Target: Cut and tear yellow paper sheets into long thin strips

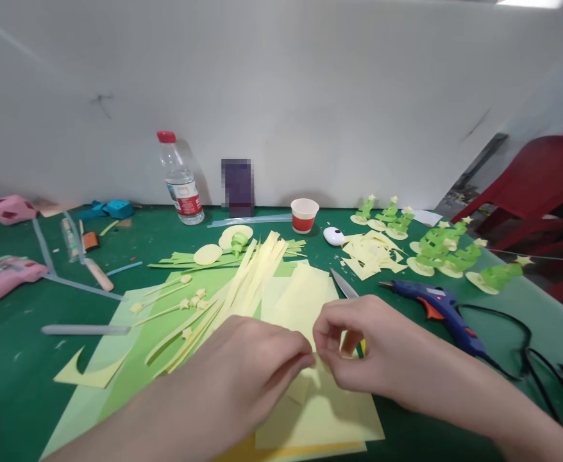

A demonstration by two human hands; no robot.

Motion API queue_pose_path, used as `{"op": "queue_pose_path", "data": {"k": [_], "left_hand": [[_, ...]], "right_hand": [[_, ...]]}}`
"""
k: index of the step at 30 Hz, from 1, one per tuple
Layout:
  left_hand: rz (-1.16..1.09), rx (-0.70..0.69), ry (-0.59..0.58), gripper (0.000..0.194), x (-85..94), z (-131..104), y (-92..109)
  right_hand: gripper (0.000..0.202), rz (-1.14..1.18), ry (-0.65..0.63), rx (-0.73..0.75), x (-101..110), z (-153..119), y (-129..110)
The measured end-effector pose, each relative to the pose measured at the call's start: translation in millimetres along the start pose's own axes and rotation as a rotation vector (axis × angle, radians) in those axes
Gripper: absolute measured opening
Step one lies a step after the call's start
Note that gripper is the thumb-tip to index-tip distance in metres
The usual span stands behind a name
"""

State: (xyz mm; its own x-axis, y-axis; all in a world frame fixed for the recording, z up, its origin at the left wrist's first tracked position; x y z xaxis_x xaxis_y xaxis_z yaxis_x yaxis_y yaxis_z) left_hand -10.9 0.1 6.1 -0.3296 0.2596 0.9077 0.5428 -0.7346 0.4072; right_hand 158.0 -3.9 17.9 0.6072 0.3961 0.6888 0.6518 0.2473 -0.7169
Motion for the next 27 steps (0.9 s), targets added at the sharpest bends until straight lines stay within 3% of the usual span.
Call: {"op": "queue_pose_path", "data": {"k": [4,10,14,17,20,23,27], "left_hand": [[-0.043,0.043,0.011,0.032,3.8,0,-2],[-0.148,0.161,0.031,0.034,27.5,-2,-9],[-0.255,0.238,0.080,0.032,32.3,-4,-15],[-0.188,0.199,0.157,0.026,29.7,0,-15],[-0.094,0.113,0.177,0.024,23.5,3,-10],[-0.059,0.042,0.194,0.024,15.9,2,-4],[0.023,-0.026,0.229,0.025,5.4,-2,1]], "right_hand": [[0.011,0.092,-0.073,-0.040,7,-1,3],[0.017,0.192,-0.156,-0.149,26,-8,14],[0.012,0.088,-0.071,-0.127,40,-10,19],[0.006,-0.035,0.132,-0.064,42,-9,17],[0.006,-0.097,0.341,0.065,31,-9,6],[0.007,-0.067,0.350,0.164,13,-7,-4],[0.012,-0.007,0.307,0.190,-2,-2,-10]]}}
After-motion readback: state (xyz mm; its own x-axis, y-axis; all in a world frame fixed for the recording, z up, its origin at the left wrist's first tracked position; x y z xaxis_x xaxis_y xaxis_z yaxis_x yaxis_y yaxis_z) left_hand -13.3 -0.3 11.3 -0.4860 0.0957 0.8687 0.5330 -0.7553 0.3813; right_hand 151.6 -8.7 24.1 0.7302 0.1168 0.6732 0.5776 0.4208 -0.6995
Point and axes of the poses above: each hand's wrist, its own z-axis towards the middle knuckle, its own x-axis out of the back of the hand, y = z × x, the point moved 1 cm from there along z, towards the middle knuckle, and after that the axes turned 2 degrees about -z, right-handed, at the moved point
